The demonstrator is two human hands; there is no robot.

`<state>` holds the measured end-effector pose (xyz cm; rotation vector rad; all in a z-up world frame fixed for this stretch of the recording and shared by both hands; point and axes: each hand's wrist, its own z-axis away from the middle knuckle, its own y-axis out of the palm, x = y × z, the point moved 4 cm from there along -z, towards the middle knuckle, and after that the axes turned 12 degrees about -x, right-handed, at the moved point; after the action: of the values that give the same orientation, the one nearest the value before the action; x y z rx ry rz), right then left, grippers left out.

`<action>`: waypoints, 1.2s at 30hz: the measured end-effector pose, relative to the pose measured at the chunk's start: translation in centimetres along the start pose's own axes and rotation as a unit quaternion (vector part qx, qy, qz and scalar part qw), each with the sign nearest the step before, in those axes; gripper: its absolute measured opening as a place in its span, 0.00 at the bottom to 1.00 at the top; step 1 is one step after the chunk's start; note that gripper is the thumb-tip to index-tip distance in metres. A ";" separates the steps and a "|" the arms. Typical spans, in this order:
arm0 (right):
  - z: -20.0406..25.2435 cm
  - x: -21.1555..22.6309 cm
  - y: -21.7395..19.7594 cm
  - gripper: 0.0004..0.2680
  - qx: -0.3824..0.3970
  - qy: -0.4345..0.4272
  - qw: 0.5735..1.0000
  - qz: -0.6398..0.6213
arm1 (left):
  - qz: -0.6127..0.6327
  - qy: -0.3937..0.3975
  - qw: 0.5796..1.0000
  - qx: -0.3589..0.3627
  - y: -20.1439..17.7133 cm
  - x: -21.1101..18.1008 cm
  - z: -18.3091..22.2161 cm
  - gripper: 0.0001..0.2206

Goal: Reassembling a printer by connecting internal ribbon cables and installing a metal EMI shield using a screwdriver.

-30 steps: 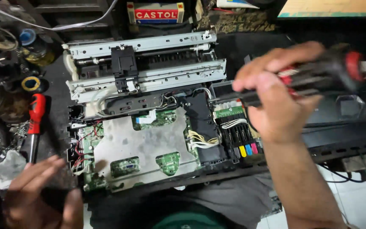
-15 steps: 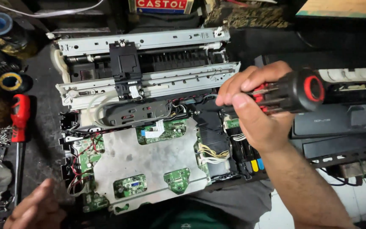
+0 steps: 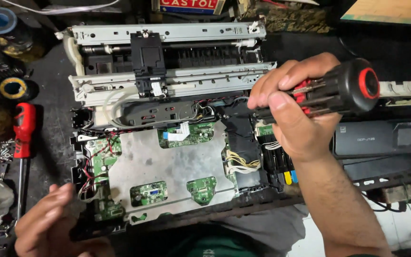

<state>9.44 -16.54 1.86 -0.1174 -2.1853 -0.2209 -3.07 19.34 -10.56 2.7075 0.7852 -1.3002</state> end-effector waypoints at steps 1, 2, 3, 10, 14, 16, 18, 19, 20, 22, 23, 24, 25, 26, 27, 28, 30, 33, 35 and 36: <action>0.0 0.0 0.0 0.07 -0.002 0.001 1.000 -0.002 | 0.001 -0.017 1.000 -0.012 0.3 -0.2 -0.1 0.34; 0.0 -0.1 -0.1 0.07 -0.003 0.001 1.000 -0.001 | 0.001 -0.016 1.000 -0.011 -0.3 1.0 0.4 0.34; 0.0 -0.4 -0.1 0.06 0.005 0.003 1.000 0.001 | 0.012 -0.008 1.000 -0.003 -0.7 2.1 0.8 0.33; 0.2 -1.0 -0.1 0.07 0.009 0.021 1.000 0.017 | -0.019 -0.020 0.994 -0.103 2.4 -1.6 0.0 0.26; 0.1 -0.9 -0.1 0.07 0.005 0.012 1.000 0.024 | -0.032 -0.007 0.987 -0.159 3.5 -1.7 -0.4 0.26; 0.0 -0.8 -0.4 0.07 -0.013 -0.009 1.000 0.013 | -0.025 0.012 0.985 -0.169 3.4 -1.2 -0.3 0.24; -0.1 -0.7 -0.7 0.07 -0.017 -0.009 1.000 0.010 | -0.035 0.011 0.988 -0.153 3.3 -1.8 -0.5 0.24; -0.2 -0.6 -0.8 0.07 -0.022 -0.009 1.000 0.006 | -0.046 0.011 0.990 -0.136 3.3 -2.1 -0.6 0.23; -0.2 -0.5 -1.0 0.07 -0.020 -0.012 1.000 0.006 | -0.045 0.011 0.989 -0.139 3.2 -2.3 -0.7 0.23; -0.3 -0.3 -1.3 0.06 -0.039 -0.012 0.999 -0.022 | -0.063 -0.008 0.992 -0.110 3.2 -2.7 -0.9 0.21; -0.1 0.2 -1.6 0.06 -0.036 -0.016 0.999 -0.023 | -0.062 -0.006 0.991 -0.115 2.4 -2.2 -1.2 0.21; -0.1 0.5 -2.0 0.05 -0.049 0.003 0.998 -0.044 | -0.078 -0.014 0.995 -0.062 2.1 -1.6 -1.5 0.19; 0.0 0.8 -2.3 0.05 -0.062 0.022 0.996 -0.065 | -0.093 -0.023 0.995 -0.009 1.6 -1.0 -1.7 0.18; 0.0 1.5 -2.3 0.05 -0.058 0.018 0.996 -0.066 | -0.092 -0.021 0.995 -0.015 1.6 -2.8 -3.1 0.18; 0.0 2.2 -2.2 0.04 -0.054 0.003 0.994 -0.093 | -0.151 0.002 0.989 -0.001 1.6 -4.5 -4.4 0.16; 0.1 2.9 -2.1 0.05 -0.048 -0.009 0.991 -0.121 | -0.209 0.021 0.977 0.013 1.5 -6.3 -5.4 0.14; 0.8 4.6 -1.9 0.06 -0.049 -0.002 0.990 -0.132 | -0.181 0.052 0.982 0.012 2.9 -8.2 -6.4 0.14; 2.0 6.0 -2.1 0.07 -0.063 0.018 0.987 -0.146 | -0.104 0.077 0.990 0.064 6.6 -10.6 -7.5 0.16; 2.6 6.4 -2.2 0.07 -0.075 0.025 0.985 -0.150 | -0.054 0.072 0.990 0.113 9.0 -11.5 -7.9 0.18; 2.8 6.6 -2.2 0.07 -0.090 0.031 0.984 -0.147 | -0.063 0.052 0.984 0.156 10.2 -11.5 -7.6 0.22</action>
<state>2.99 -18.09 5.35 0.1117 -2.1119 -0.5829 1.09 7.41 1.08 3.0353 0.8374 -1.4263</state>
